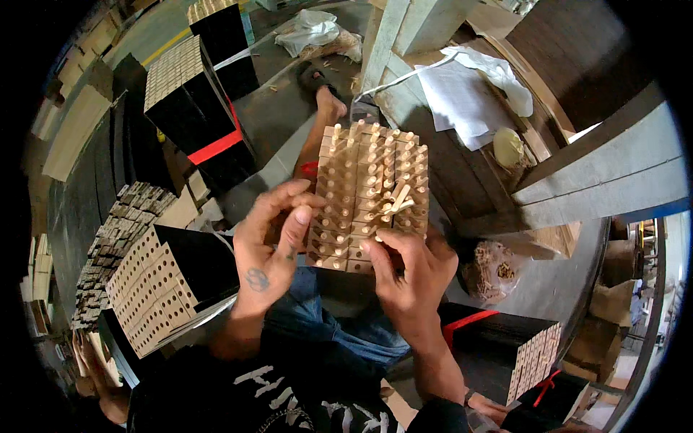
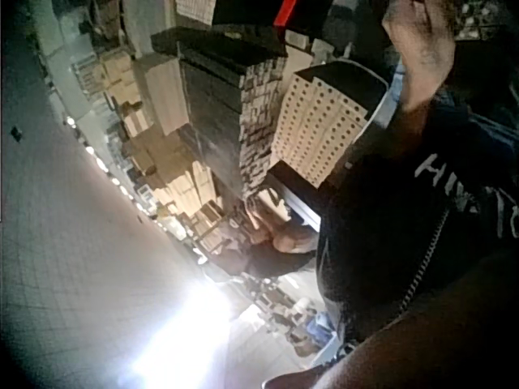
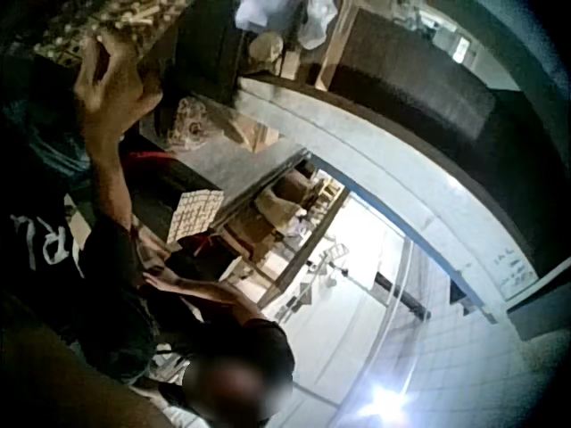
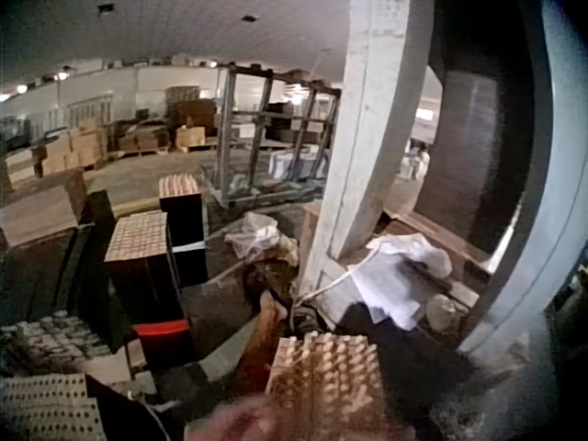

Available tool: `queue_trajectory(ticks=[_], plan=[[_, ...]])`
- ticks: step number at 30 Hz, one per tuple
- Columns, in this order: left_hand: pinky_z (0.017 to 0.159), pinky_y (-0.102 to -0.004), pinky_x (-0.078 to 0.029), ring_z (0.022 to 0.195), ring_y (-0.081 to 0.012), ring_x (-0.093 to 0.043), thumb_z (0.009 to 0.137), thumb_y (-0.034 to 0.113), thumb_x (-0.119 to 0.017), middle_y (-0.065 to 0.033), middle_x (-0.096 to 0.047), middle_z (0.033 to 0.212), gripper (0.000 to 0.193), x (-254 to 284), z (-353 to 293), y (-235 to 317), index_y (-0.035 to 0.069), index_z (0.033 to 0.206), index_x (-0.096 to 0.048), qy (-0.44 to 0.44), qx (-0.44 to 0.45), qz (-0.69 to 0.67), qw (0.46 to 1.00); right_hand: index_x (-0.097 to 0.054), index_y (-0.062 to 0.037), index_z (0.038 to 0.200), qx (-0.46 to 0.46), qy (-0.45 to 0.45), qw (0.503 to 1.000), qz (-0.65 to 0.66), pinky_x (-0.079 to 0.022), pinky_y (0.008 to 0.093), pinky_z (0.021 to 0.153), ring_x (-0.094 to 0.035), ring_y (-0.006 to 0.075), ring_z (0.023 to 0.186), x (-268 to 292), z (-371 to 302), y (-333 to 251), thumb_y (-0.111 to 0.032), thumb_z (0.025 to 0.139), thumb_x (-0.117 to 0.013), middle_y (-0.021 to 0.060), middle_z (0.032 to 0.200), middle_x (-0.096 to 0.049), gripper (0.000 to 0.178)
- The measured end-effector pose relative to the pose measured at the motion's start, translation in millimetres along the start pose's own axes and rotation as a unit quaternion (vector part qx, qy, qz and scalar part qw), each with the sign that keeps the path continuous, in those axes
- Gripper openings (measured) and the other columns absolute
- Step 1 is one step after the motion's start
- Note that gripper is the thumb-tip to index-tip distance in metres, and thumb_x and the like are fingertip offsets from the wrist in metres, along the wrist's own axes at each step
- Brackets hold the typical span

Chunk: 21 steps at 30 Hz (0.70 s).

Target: The person inserts small wooden pegs into a perforated wooden board held in their lap. They use a hammer to tap the pegs flush with the board surface and then place the completed board onto a stack.

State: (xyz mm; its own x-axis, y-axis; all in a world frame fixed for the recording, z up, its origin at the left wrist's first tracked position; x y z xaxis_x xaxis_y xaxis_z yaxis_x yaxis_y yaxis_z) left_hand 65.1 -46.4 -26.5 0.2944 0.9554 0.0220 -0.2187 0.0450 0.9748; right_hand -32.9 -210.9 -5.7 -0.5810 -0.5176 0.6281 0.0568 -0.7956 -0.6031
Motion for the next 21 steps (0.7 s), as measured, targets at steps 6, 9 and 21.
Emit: queue_trajectory(ticks=[6,9,21], plan=[[0.090,-0.0293,-0.050,0.099,-0.0167,-0.064,0.102,0.016,-0.058,-0.0127,-0.070,0.105,0.030,4.1,-0.5,-21.1,-0.004,0.124,-0.057,0.033,0.003,-0.065,0.997,-0.067,-0.0004,0.093,0.132,0.010,0.987,-0.092,-0.053,0.0323,0.064,-0.067,0.0274,0.072,-5.6,-4.4,-14.9,0.000,0.080,-0.078,0.0152,0.087,-0.069,0.017],[0.086,-0.0294,-0.051,0.095,-0.0169,-0.065,0.100,0.014,-0.060,-0.0124,-0.070,0.103,0.027,2.8,6.8,-22.5,-0.003,0.120,-0.060,0.052,-0.014,-0.046,0.998,-0.069,0.0006,0.094,0.168,-0.013,0.980,-0.110,-0.054,0.0362,0.067,-0.067,0.0299,0.076,-4.5,-5.5,-20.8,0.003,0.080,-0.075,0.0159,0.089,-0.069,0.016],[0.110,-0.0583,-0.031,0.137,-0.0401,-0.037,0.081,0.011,-0.067,-0.0214,-0.042,0.144,0.045,-63.8,58.1,11.7,-0.005,0.122,-0.060,-0.155,-0.264,0.373,0.876,-0.065,0.0040,0.098,0.220,-0.069,0.957,-0.176,-0.050,0.0406,0.070,-0.065,0.0337,0.082,-4.8,-8.0,-23.6,0.003,0.081,-0.068,0.0178,0.096,-0.067,0.018]])
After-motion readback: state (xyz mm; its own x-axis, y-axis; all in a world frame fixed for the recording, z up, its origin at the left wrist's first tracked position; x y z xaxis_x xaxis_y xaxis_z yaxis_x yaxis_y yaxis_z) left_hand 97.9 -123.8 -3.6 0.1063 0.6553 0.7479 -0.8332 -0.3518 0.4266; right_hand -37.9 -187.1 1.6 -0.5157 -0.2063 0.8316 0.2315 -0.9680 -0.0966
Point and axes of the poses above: each hand's wrist, its own z-axis towards the middle knuckle, its own x-axis out of the back of the hand, y = z × x, the point moved 5 cm from there along z, towards the middle knuckle
